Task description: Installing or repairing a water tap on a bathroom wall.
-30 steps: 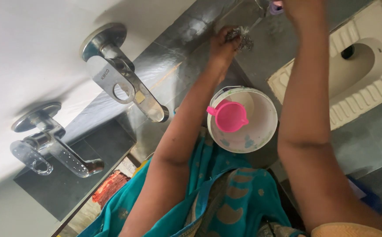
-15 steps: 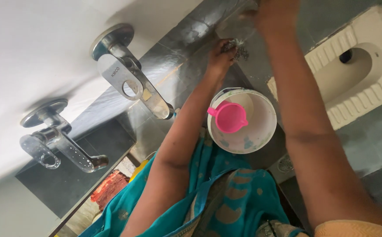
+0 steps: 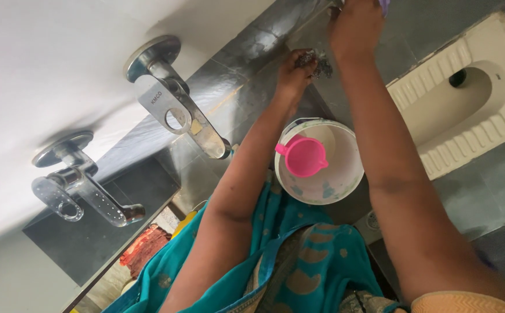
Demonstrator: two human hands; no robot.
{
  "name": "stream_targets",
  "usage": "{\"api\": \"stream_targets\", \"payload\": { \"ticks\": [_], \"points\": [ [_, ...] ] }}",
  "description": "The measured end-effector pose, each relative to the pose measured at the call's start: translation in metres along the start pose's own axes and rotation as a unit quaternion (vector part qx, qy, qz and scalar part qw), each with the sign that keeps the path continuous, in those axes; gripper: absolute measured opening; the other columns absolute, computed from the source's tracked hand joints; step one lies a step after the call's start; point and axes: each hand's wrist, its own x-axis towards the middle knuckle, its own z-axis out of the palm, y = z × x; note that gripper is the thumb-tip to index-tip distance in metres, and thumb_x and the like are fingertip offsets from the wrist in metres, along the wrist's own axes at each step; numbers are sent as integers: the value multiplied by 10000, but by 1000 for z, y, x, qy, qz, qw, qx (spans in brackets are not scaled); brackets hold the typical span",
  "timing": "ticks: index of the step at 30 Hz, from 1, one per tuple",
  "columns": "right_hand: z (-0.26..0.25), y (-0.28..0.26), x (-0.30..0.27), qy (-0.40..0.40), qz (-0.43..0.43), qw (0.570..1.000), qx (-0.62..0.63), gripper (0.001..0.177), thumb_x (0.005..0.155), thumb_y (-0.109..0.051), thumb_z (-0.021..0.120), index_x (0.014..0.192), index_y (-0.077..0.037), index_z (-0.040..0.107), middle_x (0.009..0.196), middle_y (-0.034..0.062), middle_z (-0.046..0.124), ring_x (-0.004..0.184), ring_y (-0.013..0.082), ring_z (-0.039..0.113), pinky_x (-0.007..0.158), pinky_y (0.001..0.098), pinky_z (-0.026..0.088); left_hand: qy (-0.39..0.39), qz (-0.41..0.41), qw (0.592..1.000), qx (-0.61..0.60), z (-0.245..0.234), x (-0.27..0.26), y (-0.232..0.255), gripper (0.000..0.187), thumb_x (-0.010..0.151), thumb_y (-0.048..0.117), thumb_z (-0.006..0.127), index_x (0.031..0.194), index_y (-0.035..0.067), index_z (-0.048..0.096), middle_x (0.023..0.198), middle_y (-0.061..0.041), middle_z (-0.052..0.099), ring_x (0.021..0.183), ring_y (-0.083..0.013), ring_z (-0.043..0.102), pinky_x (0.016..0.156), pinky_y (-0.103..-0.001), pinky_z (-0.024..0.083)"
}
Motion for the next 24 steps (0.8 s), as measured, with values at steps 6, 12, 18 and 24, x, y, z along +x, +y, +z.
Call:
{"api": "stream_targets", "payload": {
  "ticks": [6, 12, 18, 24],
  "points": [
    [-25, -4, -2, -7, 21, 994, 105, 302, 829, -140, 892, 1017, -13, 694, 922, 164, 727, 823, 356, 715, 718, 456, 548, 17, -6, 999, 33, -5, -7, -2, 357, 928, 47, 654, 1283, 37, 620, 1042, -79, 697, 885, -149, 665, 752, -301, 550],
    [2, 4, -24, 57, -5, 996, 71, 195, 908, -78, 828, 973, 7, 664, 1113, 267, 645, 894, 435, 654, 735, 496, 524, 17, -11, 999, -31, -37, 0, -64, 428, 876, 0, 684, 1295, -5, 599, 1048, -102, 684, 866, -164, 649, 718, -321, 554],
    [0, 18, -68, -21, -17, 993, 115, 136, 848, -14, 734, 932, 19, 631, 998, 255, 627, 912, 448, 618, 782, 515, 507, 68, -8, 998, 15, -56, -101, -36, 456, 871, 15, 699, 1314, -16, 595, 1104, -88, 697, 880, -155, 627, 716, -303, 511],
    [-33, -52, -168, -239, 165, 879, 378, 223, 934, -268, 792, 955, -63, 707, 937, 86, 709, 842, 237, 656, 717, 362, 521, 114, -47, 985, -124, -71, -190, 18, 357, 869, 10, 664, 1224, 7, 616, 1049, -69, 700, 897, -159, 653, 768, -291, 538]
  ]
}}
